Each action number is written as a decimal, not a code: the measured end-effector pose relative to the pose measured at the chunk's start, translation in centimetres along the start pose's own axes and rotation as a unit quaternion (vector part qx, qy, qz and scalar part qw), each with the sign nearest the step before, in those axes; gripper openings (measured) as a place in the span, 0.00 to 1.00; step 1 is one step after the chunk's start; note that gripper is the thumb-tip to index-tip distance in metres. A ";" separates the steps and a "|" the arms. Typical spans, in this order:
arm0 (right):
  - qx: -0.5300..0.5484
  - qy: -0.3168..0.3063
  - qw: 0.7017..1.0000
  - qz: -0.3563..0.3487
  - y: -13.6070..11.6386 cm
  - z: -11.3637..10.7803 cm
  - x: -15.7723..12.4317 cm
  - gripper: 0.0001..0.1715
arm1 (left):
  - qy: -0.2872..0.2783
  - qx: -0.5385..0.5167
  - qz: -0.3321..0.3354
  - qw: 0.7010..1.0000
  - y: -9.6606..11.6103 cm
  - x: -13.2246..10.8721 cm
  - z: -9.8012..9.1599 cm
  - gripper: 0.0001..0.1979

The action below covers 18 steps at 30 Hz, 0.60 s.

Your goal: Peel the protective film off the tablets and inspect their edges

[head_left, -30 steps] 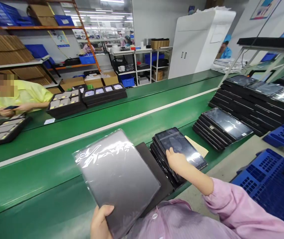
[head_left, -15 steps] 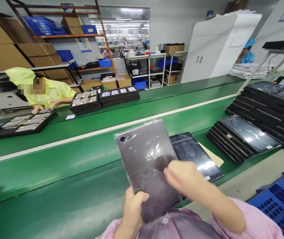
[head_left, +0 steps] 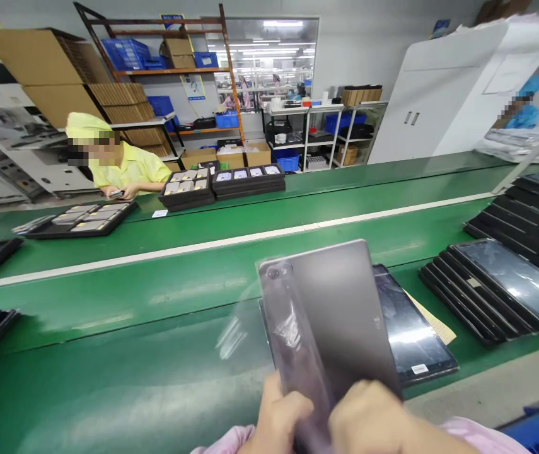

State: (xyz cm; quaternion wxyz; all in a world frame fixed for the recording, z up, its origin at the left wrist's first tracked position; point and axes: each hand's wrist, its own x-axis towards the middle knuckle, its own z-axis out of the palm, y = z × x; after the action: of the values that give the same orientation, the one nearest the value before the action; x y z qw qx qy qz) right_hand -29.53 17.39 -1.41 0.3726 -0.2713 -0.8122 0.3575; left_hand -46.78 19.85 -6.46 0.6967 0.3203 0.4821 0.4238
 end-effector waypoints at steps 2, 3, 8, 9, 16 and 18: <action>-0.043 0.162 0.985 0.050 0.4 -1.9 -1.1 0.09 | 0.028 -0.002 0.048 0.998 0.5 0.7 0.7 0.06; -0.073 0.247 0.964 0.074 0.7 -2.4 -1.4 0.05 | 0.049 0.006 0.074 0.996 0.8 0.9 1.3 0.07; -0.139 0.289 0.930 0.180 1.4 -1.0 -0.2 0.39 | -0.058 0.178 0.237 0.953 1.8 -0.1 4.6 0.26; -0.131 0.293 0.925 0.206 1.6 -0.9 0.2 0.37 | -0.108 0.220 0.260 0.934 2.0 -0.4 5.0 0.30; 0.162 0.347 0.888 0.254 6.8 -4.6 0.8 0.31 | 0.011 0.232 0.357 0.905 1.0 1.5 1.4 0.21; 0.180 0.296 0.891 0.293 9.4 -3.9 0.8 0.32 | 0.136 0.190 0.281 0.931 -0.2 3.3 -0.2 0.26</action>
State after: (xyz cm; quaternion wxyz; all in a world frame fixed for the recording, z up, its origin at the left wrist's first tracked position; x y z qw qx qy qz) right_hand -25.26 25.05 -6.57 0.5168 -0.5185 -0.4695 0.4936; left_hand -46.34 22.73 -8.04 0.4032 0.5083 0.5340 0.5421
